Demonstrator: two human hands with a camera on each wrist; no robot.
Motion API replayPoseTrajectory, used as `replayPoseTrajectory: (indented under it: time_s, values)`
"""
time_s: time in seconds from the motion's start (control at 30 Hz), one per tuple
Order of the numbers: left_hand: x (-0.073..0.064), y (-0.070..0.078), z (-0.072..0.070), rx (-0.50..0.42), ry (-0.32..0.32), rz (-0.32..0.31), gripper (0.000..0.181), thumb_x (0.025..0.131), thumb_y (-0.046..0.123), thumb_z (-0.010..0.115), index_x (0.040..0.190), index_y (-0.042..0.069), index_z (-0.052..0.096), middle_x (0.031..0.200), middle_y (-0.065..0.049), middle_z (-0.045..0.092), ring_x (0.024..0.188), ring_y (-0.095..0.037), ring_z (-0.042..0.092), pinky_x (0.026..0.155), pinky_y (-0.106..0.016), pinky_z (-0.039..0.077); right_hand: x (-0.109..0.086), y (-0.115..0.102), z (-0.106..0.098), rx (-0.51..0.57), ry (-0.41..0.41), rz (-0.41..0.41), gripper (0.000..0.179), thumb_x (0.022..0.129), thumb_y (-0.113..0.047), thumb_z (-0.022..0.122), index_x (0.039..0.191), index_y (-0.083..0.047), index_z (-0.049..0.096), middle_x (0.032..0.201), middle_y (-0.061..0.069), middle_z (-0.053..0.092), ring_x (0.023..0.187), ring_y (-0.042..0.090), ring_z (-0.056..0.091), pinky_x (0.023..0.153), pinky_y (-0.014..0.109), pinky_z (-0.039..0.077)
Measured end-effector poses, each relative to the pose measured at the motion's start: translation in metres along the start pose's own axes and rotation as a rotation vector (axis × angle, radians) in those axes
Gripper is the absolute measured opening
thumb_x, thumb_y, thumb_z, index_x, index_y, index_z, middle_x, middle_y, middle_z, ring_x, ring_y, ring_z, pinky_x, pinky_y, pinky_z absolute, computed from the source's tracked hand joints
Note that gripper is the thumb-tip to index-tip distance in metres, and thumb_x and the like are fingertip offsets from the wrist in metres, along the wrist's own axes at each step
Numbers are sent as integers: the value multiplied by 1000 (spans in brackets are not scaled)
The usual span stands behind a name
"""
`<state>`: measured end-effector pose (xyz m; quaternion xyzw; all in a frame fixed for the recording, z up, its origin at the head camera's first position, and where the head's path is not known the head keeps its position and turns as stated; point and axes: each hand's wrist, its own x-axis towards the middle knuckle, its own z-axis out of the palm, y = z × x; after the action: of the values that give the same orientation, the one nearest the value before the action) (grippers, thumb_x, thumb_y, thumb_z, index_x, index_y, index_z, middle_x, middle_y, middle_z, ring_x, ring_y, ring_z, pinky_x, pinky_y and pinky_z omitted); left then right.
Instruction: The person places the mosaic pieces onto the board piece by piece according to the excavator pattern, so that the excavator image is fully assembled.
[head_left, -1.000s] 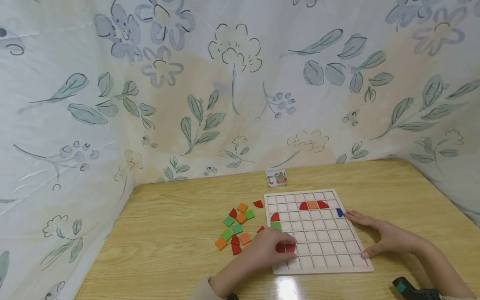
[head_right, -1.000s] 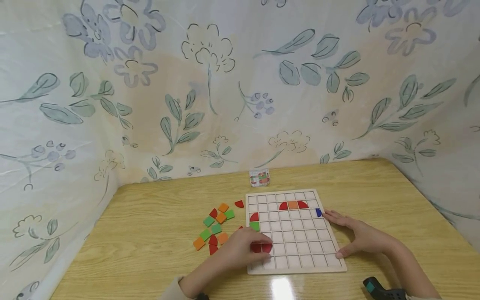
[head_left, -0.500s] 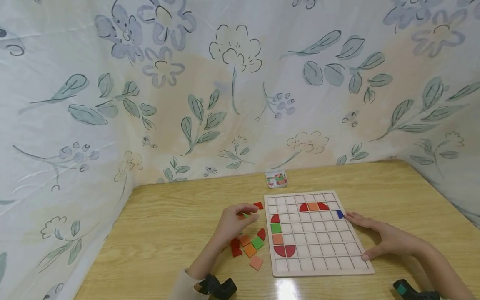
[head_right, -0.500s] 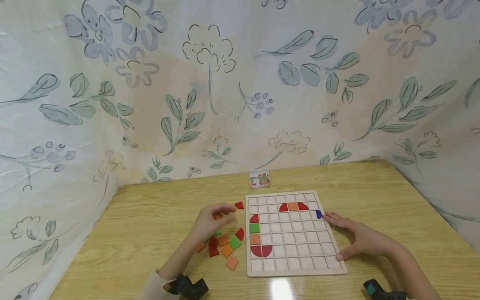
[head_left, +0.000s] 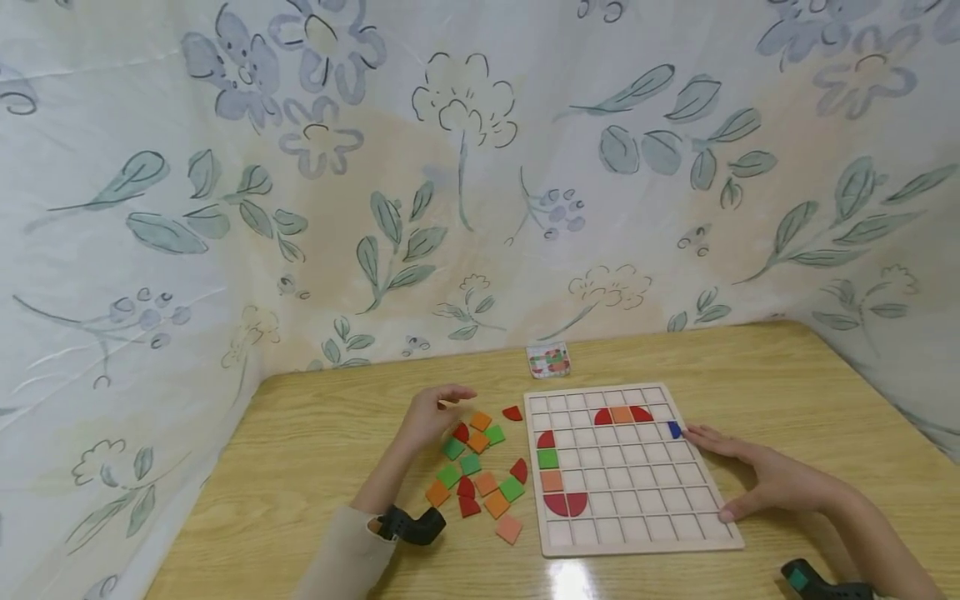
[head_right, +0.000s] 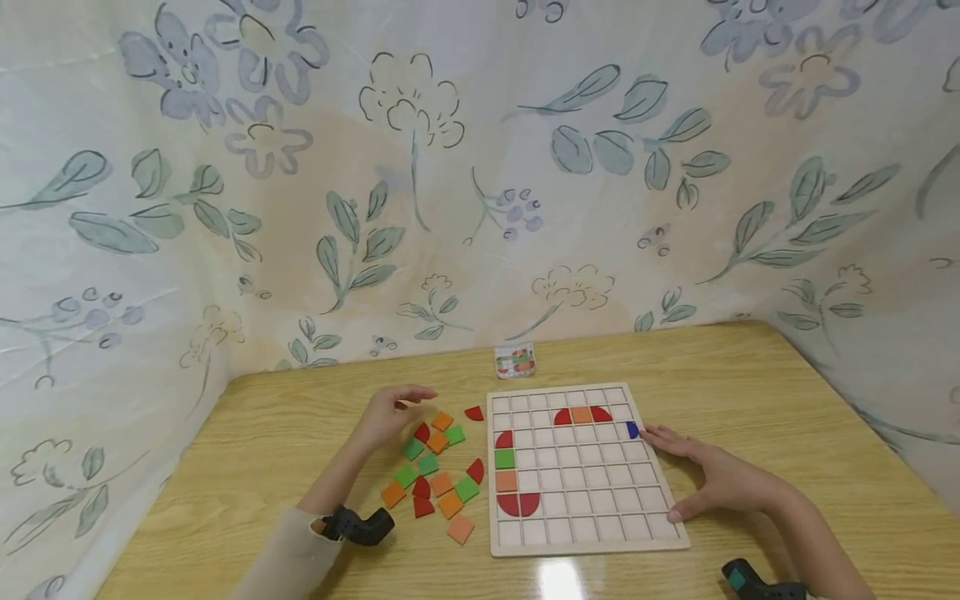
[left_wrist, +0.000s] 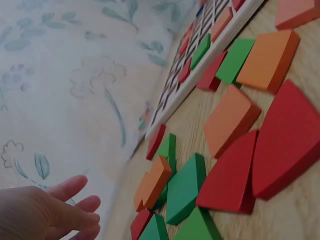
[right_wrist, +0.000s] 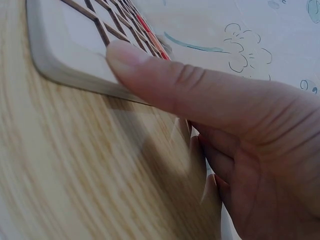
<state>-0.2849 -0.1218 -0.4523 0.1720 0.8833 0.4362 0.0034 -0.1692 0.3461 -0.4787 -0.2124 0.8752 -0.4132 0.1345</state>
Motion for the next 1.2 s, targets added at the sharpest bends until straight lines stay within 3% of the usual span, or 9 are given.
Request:
replayPoseTrajectory:
  time_s: [0.13, 0.27, 0.37, 0.47, 0.5, 0.7, 0.8, 1.0, 1.2]
  values:
    - [5, -5, -1, 27, -56, -31, 43, 76, -12, 53, 104, 15, 70, 105, -1, 67, 103, -24, 56, 83, -40, 48, 0, -1, 0, 1, -5, 14, 91, 70, -25, 78, 145, -15, 29, 145, -20, 14, 112, -32, 7, 85, 76, 12]
    - [9, -10, 1, 47, -132, -27, 35, 80, -7, 57, 105, 14, 69, 104, -1, 67, 103, -25, 57, 86, -42, 47, 0, -2, -1, 9, -7, 28, 91, 70, -25, 78, 145, -15, 29, 150, -8, 14, 111, -32, 7, 86, 76, 10]
    - [12, -13, 2, 5, -197, -40, 32, 81, -3, 60, 108, 12, 68, 107, -2, 67, 106, -24, 58, 89, -41, 46, 1, -3, 0, 12, -6, 28, 91, 69, -26, 78, 145, -15, 29, 152, 0, 15, 112, -32, 7, 86, 76, 10]
    - [15, -16, 3, -49, -249, -49, 32, 81, -3, 61, 111, 9, 66, 109, -5, 67, 107, -23, 58, 88, -38, 47, 1, -2, 0, 11, -2, 19, 91, 69, -26, 78, 145, -14, 29, 151, -5, 15, 112, -32, 7, 86, 76, 9]
    - [16, -16, 4, -65, -260, -57, 33, 81, -3, 62, 111, 9, 66, 110, -5, 66, 106, -22, 59, 88, -37, 48, 1, -2, 1, 27, -4, 26, 91, 69, -26, 78, 145, -15, 29, 150, -9, 14, 112, -32, 7, 93, 73, 5]
    - [19, -16, 6, -64, -308, -30, 31, 81, 3, 65, 111, 9, 66, 108, -6, 67, 95, -18, 60, 79, -29, 49, 0, -2, 1, 45, -4, 44, 92, 69, -25, 78, 146, -16, 29, 149, -13, 14, 111, -32, 7, 95, 71, 1]
    - [18, -16, 7, -72, -316, -23, 31, 81, 3, 65, 111, 8, 66, 107, -6, 67, 93, -16, 60, 78, -29, 50, 0, -2, 0, 2, 3, 29, 92, 68, -26, 79, 145, -15, 29, 151, -3, 16, 111, -31, 7, 87, 76, 11]
    - [18, -19, 11, -45, -275, -11, 31, 81, 5, 67, 111, 9, 66, 106, -4, 67, 97, -16, 59, 85, -31, 47, 1, -2, 0, -15, 6, 25, 91, 68, -27, 79, 145, -16, 31, 151, 17, 18, 110, -31, 7, 87, 75, 12]
    - [13, -18, 13, -30, -220, 24, 30, 80, 8, 69, 110, 10, 67, 105, -4, 67, 97, -18, 59, 86, -34, 46, 1, -2, 0, 3, 3, 19, 91, 68, -26, 79, 145, -15, 30, 152, 11, 16, 112, -31, 8, 87, 76, 11]
